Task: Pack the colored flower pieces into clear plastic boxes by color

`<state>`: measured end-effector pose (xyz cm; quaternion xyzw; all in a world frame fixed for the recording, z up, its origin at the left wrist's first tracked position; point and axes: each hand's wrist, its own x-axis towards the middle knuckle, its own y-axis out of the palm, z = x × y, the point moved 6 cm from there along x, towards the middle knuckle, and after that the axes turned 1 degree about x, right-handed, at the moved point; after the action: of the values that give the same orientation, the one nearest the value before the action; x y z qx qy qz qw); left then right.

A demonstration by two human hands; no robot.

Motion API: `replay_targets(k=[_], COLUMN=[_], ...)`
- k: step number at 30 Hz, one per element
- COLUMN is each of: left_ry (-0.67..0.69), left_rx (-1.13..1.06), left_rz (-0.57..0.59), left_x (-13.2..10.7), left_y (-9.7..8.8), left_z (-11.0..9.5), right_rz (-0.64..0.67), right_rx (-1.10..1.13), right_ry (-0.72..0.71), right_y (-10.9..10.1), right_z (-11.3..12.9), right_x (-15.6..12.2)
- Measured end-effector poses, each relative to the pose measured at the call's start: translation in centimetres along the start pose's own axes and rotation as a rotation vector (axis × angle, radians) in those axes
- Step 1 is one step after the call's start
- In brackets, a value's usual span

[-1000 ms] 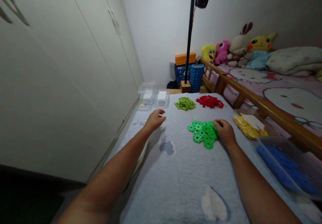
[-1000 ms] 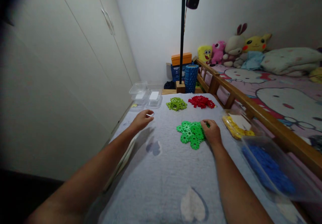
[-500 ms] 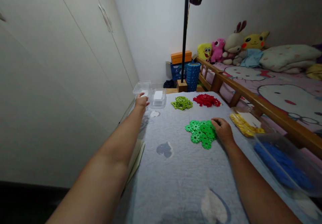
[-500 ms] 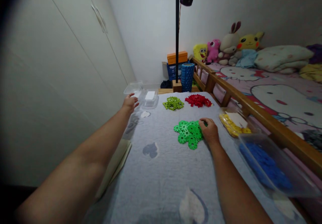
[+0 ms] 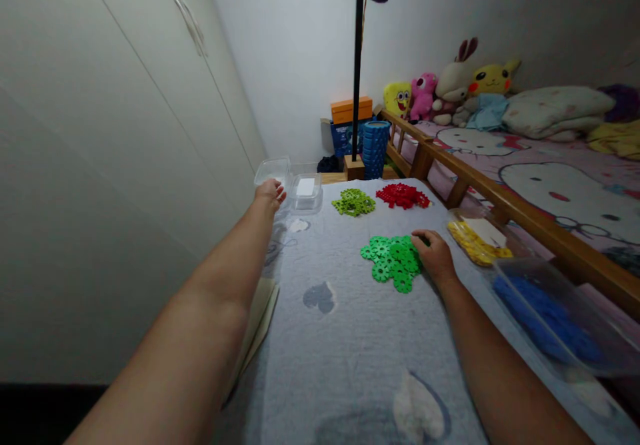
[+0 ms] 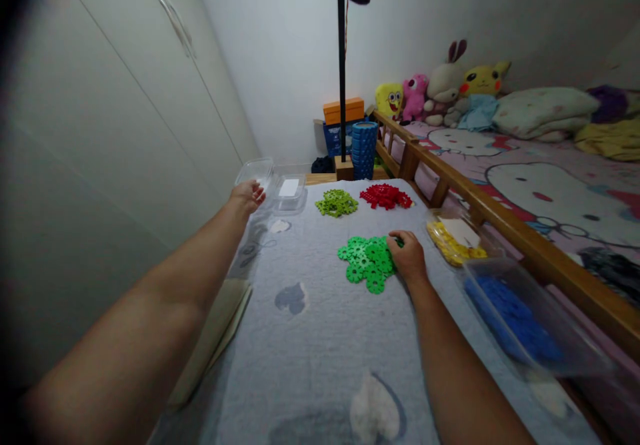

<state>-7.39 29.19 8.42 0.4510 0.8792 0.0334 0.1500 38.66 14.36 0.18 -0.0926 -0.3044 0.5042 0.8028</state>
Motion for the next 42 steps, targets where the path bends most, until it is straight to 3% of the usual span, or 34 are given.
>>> replay_targets(k=[13, 19, 26, 32, 38, 42], left_ry=[0.276, 0.34, 0.37, 0.289, 0.099, -0.088], left_rx=[-0.038, -0.07, -0.028, 0.243, 0.227, 0.254], left_rz=[-0.19, -0.191, -0.004, 0.172, 0.463, 0.659], left_x=[-5.8, -9.5, -18.1, -25.5, -31.3, -33.6], left_y=[-3.8, -6.2, -7.8, -7.6, -6.2, -6.1], left_z=[1.1, 1.4, 6.0, 10.6, 13.4, 14.0], right_rz=[-0.019, -0.019, -0.015, -0.013, -0.024, -0.089], right_rx=[-0.008, -0.015, -0.029, -0.019, -0.019, -0.032], right_ry=[0.002, -0.011, -0.016, -0.02, -0.009, -0.035], right_y=[0.1, 0.1, 0.2, 0.2, 0.3, -0.5], right_z=[-0.2, -0.3, -0.3, -0.4, -0.4, 0.4], right_x=[0.1, 0.2, 0.1, 0.2, 0.2, 0.1])
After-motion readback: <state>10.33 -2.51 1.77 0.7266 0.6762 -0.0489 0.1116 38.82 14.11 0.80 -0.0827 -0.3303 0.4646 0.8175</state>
